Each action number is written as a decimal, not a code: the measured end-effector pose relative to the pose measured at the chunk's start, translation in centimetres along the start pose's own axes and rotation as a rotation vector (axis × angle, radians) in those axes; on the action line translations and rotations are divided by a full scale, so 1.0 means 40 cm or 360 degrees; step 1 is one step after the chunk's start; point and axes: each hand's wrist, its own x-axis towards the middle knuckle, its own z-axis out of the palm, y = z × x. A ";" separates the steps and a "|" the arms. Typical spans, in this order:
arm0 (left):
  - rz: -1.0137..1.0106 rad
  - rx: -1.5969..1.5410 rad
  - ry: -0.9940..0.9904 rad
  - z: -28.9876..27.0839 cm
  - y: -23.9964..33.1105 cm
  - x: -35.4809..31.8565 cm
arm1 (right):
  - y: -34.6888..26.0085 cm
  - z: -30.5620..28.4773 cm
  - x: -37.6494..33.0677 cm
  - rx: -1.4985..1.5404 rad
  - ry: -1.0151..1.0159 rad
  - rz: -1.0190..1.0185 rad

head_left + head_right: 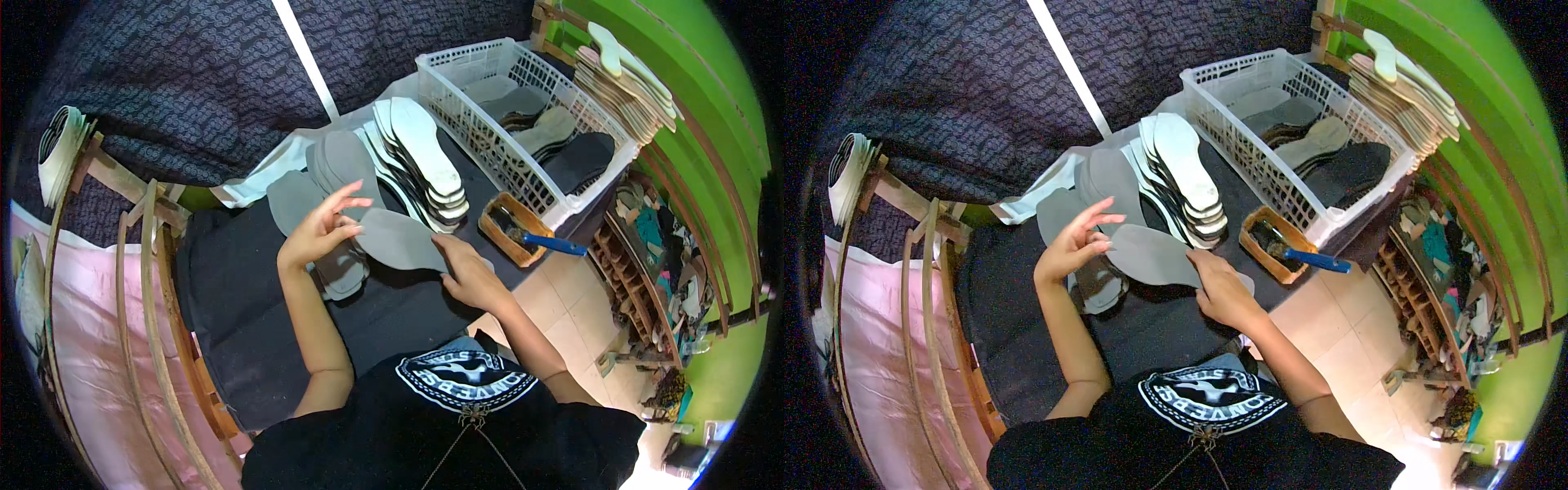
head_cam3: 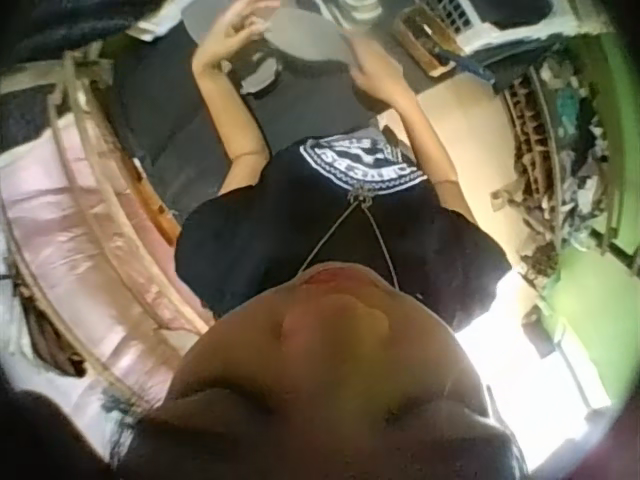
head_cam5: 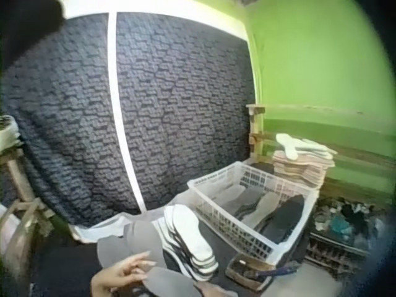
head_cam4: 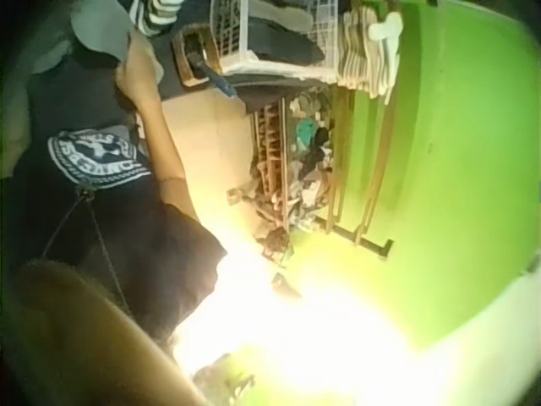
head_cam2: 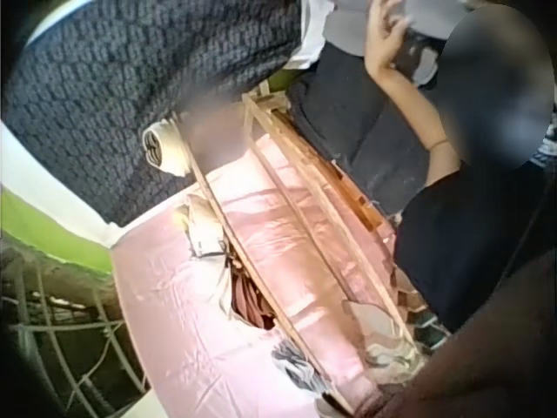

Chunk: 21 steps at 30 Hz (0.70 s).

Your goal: Applying glue to individual shoe insoles using a brush.

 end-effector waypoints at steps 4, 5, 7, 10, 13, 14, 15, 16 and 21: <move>-0.0187 0.0069 -0.0311 0.043 -0.016 0.027 | 0.026 0.029 -0.064 -0.0172 0.0075 0.0079; -0.0238 0.0096 -0.0382 0.045 -0.031 0.031 | 0.028 0.031 -0.071 -0.0145 0.0056 0.0086; -0.0322 0.0143 -0.0478 0.052 -0.044 0.031 | 0.042 0.040 -0.082 -0.0112 0.0050 0.0098; -0.0456 0.0323 -0.0504 0.060 -0.051 0.034 | 0.066 0.048 -0.094 -0.0218 0.0053 0.0016; -0.0320 0.0416 -0.0498 0.068 -0.084 0.030 | 0.045 0.015 -0.111 -0.0129 0.0098 -0.0031; -0.0222 0.0475 -0.0490 0.070 -0.091 0.030 | 0.038 0.002 -0.119 -0.0127 0.0106 -0.0027; -0.0221 0.0478 -0.0498 0.074 -0.095 0.030 | 0.031 -0.016 -0.130 -0.0117 0.0227 -0.0136; -0.0216 0.0516 -0.0469 0.078 -0.098 0.032 | 0.026 -0.033 -0.141 -0.0108 0.0348 -0.0244; -0.0084 0.0547 -0.0386 0.103 -0.120 0.051 | 0.033 -0.110 -0.200 -0.0574 0.1620 -0.0197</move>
